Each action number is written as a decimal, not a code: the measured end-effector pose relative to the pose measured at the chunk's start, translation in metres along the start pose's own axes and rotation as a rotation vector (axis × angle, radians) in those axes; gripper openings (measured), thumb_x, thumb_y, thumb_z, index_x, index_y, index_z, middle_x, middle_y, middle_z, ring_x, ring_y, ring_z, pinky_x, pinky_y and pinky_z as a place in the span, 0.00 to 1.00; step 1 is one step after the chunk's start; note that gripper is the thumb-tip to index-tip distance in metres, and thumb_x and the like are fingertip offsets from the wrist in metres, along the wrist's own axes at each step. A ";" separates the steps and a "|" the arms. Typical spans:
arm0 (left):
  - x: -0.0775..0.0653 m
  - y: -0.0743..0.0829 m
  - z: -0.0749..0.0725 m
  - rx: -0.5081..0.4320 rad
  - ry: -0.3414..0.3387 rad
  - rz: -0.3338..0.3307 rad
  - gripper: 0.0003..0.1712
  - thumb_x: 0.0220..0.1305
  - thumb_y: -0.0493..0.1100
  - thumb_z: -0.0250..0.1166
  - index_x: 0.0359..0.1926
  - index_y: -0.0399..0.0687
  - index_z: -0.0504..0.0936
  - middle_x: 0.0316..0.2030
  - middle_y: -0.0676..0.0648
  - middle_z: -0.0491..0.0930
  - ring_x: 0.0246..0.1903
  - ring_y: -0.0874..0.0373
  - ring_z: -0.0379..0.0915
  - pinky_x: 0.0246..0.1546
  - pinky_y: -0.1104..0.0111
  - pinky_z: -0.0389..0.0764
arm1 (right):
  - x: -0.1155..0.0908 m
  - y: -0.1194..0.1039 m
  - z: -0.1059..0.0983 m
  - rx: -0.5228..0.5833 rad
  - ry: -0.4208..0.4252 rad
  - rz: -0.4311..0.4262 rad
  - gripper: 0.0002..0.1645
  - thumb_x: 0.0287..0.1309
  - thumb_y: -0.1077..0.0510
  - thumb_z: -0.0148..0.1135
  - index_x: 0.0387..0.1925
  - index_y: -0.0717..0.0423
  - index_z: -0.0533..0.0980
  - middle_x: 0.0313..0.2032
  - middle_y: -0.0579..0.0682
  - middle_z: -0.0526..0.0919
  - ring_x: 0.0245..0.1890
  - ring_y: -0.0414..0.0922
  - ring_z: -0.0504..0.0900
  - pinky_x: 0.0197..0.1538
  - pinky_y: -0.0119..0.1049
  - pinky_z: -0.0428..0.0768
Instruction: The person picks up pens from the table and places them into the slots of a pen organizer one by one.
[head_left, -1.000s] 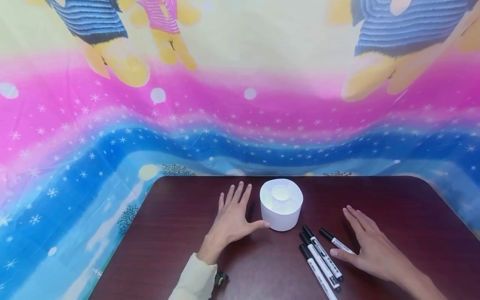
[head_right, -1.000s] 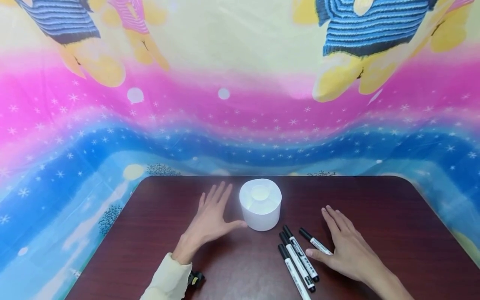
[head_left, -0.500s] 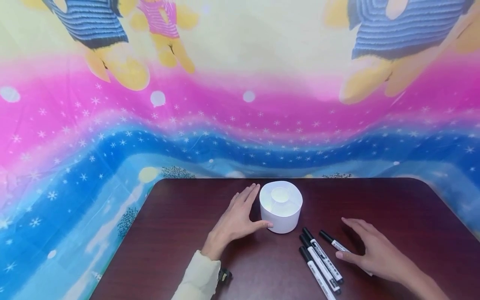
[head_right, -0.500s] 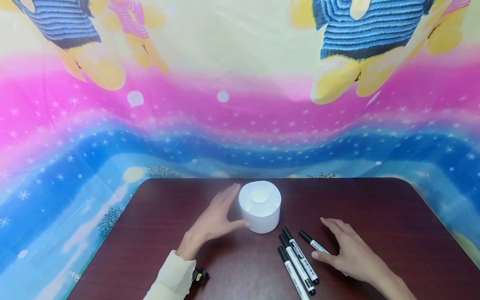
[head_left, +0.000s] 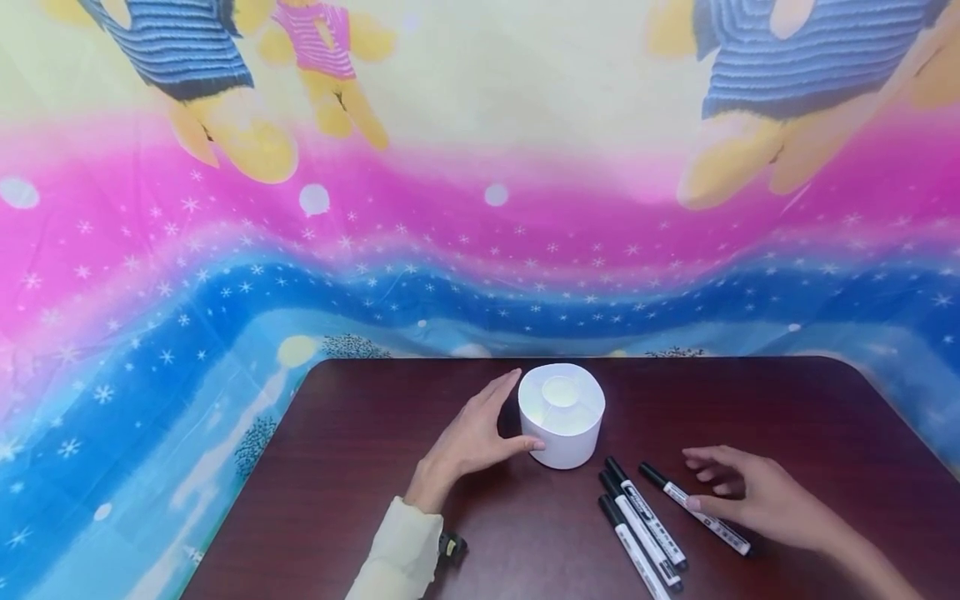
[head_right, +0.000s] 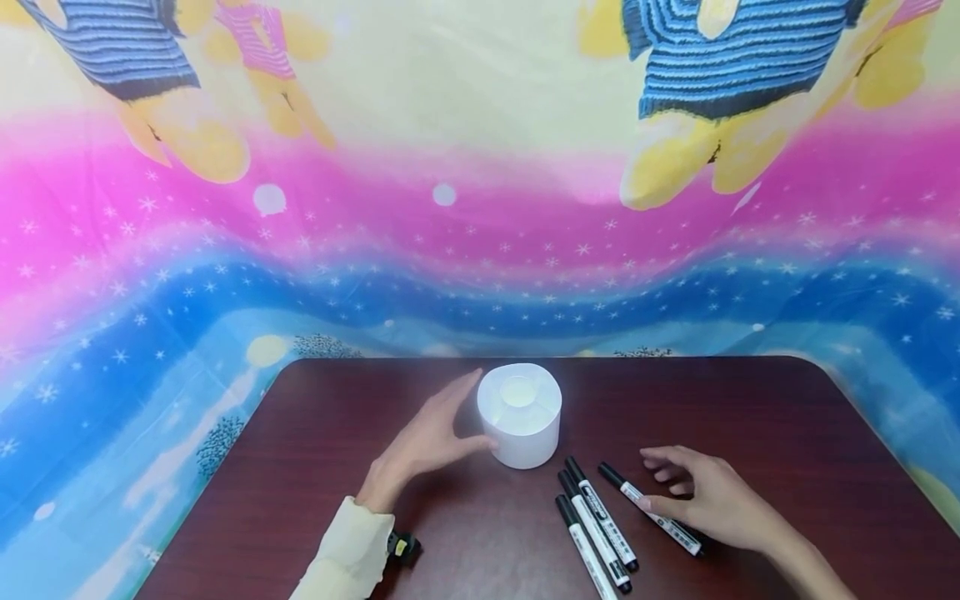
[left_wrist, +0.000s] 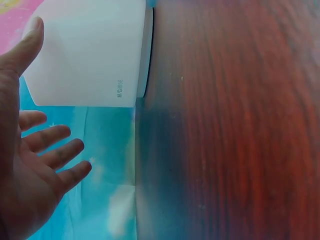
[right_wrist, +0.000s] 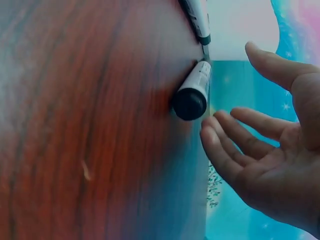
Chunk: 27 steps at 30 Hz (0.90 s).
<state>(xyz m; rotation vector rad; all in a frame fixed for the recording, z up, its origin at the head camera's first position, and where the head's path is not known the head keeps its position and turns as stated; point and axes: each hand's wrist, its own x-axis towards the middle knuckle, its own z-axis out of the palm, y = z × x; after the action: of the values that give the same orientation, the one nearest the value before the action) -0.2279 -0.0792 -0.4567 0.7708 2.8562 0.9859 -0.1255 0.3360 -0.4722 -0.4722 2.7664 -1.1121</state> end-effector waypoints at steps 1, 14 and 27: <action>0.001 0.000 0.000 -0.007 0.002 0.005 0.66 0.56 0.73 0.77 0.87 0.63 0.54 0.84 0.51 0.60 0.82 0.48 0.59 0.78 0.44 0.70 | 0.001 0.002 -0.001 0.055 -0.026 0.004 0.37 0.68 0.50 0.75 0.71 0.64 0.75 0.58 0.59 0.85 0.48 0.30 0.84 0.45 0.31 0.88; 0.007 -0.006 0.004 -0.117 0.008 0.044 0.63 0.56 0.68 0.80 0.85 0.55 0.61 0.79 0.48 0.69 0.78 0.49 0.68 0.76 0.46 0.74 | 0.012 0.021 -0.009 0.442 -0.261 0.077 0.34 0.74 0.61 0.65 0.71 0.80 0.68 0.57 0.67 0.85 0.49 0.35 0.89 0.49 0.35 0.90; 0.015 -0.009 0.010 -0.230 0.037 0.125 0.56 0.55 0.62 0.84 0.81 0.72 0.65 0.72 0.59 0.77 0.69 0.61 0.77 0.71 0.56 0.80 | 0.015 0.005 0.000 0.281 -0.191 0.110 0.32 0.59 0.56 0.80 0.59 0.72 0.82 0.44 0.58 0.91 0.37 0.37 0.90 0.40 0.33 0.88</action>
<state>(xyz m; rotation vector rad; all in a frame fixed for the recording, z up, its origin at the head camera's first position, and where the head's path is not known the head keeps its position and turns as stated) -0.2429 -0.0726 -0.4682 0.9239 2.6851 1.3282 -0.1407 0.3342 -0.4757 -0.3655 2.3941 -1.3254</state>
